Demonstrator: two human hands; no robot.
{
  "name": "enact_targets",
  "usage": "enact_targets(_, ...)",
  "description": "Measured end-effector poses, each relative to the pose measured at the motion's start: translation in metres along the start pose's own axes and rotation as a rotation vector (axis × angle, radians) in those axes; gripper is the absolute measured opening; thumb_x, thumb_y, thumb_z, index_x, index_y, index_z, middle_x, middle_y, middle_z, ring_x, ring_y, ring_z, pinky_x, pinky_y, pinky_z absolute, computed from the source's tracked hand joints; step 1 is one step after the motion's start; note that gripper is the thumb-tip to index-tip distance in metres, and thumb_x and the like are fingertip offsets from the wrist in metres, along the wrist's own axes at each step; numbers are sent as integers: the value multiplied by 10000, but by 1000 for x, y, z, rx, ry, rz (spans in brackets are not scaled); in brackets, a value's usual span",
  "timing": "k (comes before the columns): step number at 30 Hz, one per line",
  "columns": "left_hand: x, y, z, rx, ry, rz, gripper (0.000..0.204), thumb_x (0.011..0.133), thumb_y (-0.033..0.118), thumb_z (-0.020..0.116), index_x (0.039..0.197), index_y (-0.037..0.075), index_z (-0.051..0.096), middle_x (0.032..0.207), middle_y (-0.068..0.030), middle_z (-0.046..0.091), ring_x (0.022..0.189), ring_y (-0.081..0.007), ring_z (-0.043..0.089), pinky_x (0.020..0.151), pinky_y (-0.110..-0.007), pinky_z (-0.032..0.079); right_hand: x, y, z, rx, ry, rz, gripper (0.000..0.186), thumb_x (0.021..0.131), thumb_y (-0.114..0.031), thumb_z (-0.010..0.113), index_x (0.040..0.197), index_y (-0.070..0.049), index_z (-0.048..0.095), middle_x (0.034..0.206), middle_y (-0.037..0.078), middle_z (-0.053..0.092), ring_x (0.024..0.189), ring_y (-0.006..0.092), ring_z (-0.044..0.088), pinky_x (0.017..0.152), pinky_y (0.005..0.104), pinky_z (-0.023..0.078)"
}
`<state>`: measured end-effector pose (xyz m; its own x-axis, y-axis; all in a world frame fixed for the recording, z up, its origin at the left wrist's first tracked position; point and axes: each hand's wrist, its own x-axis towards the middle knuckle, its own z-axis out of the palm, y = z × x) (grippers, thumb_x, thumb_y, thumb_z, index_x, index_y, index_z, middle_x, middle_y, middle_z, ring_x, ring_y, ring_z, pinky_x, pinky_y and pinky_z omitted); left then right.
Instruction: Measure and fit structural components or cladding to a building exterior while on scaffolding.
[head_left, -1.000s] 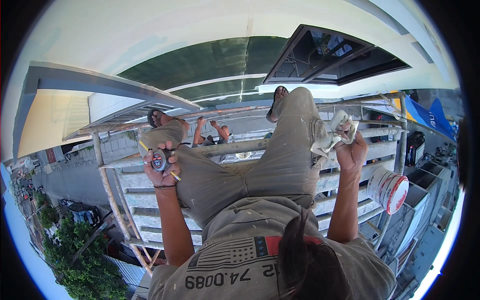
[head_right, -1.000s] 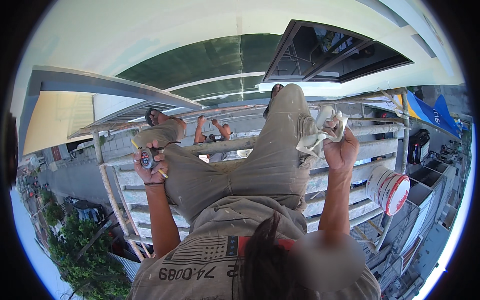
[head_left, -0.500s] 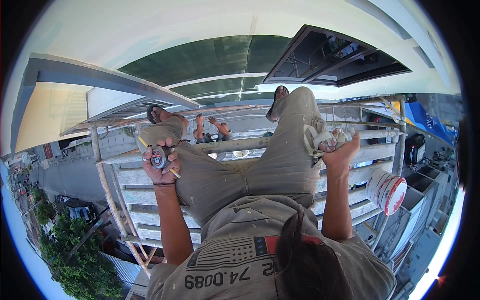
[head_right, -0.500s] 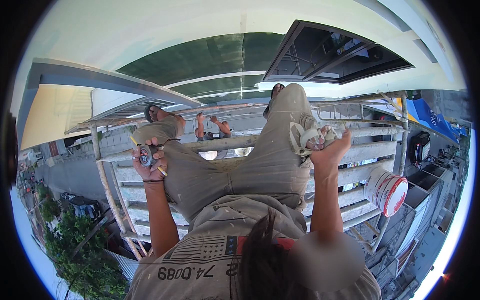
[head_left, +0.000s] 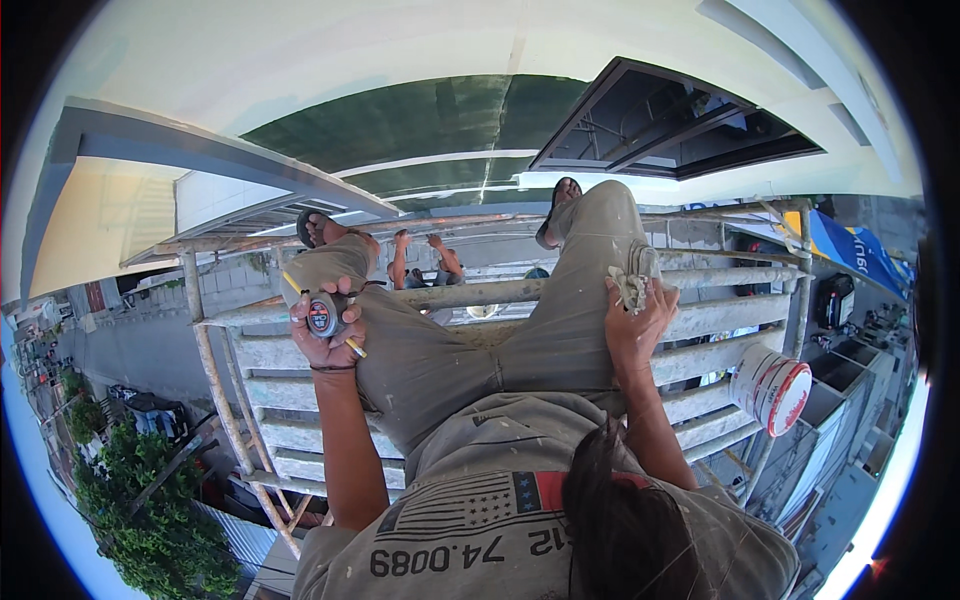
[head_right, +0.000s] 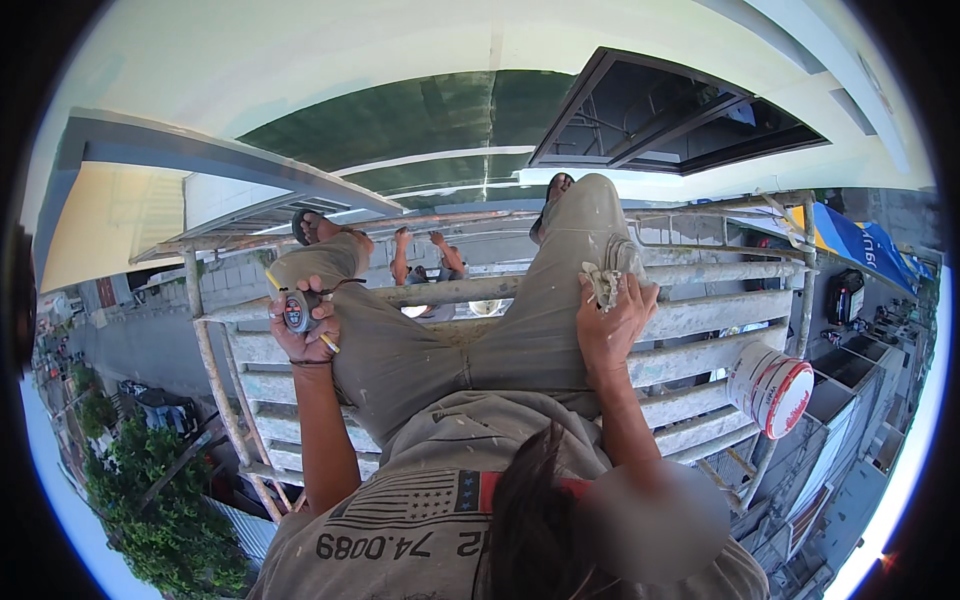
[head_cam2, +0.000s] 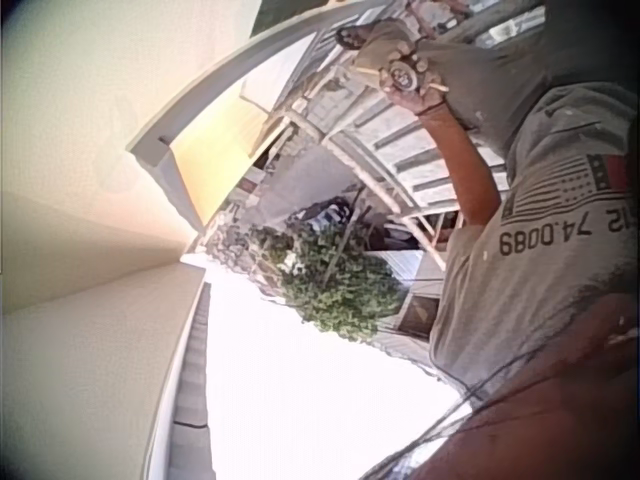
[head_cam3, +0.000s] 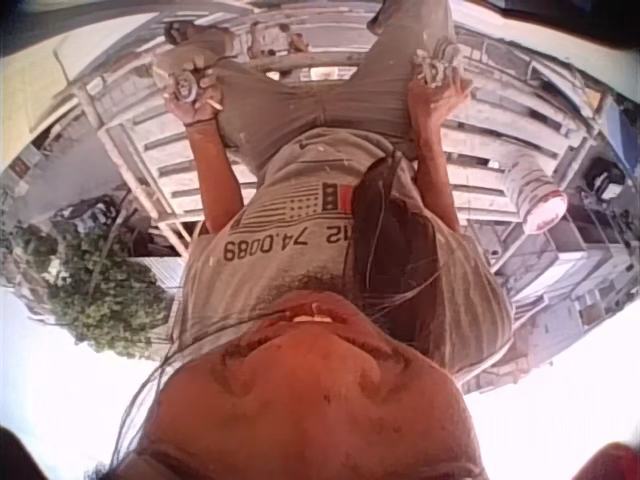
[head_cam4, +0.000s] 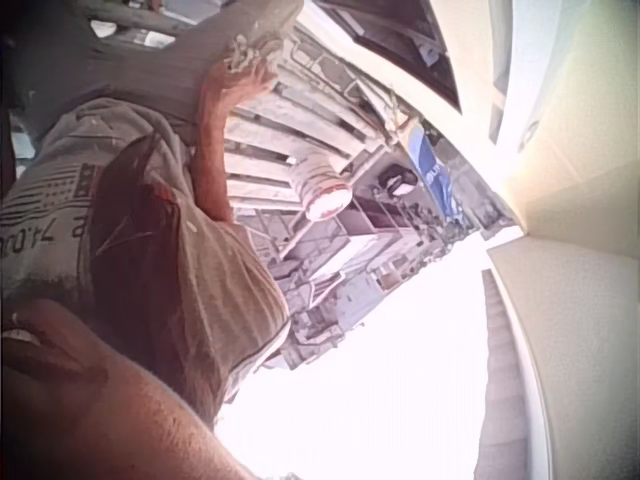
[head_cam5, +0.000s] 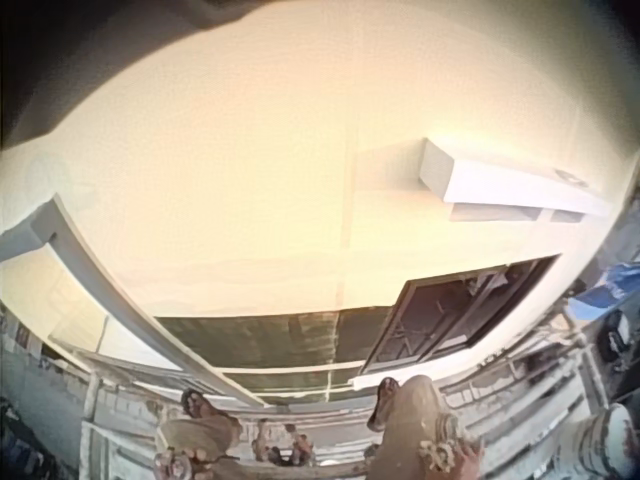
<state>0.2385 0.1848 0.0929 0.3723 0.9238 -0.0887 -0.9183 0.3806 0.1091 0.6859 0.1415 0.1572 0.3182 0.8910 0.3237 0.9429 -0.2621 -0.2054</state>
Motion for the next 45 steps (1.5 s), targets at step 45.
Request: enact_targets(45, -11, -1, 1, 21, 35, 24, 459, 980, 344, 523, 1230, -24, 632, 1318, -246, 619, 950, -349, 663, 442, -238, 455, 43, 48, -16, 1190, -284, 577, 158, 845, -82, 603, 826, 21, 721, 780, 46, 705, 689, 138, 643, 646, 290, 497)
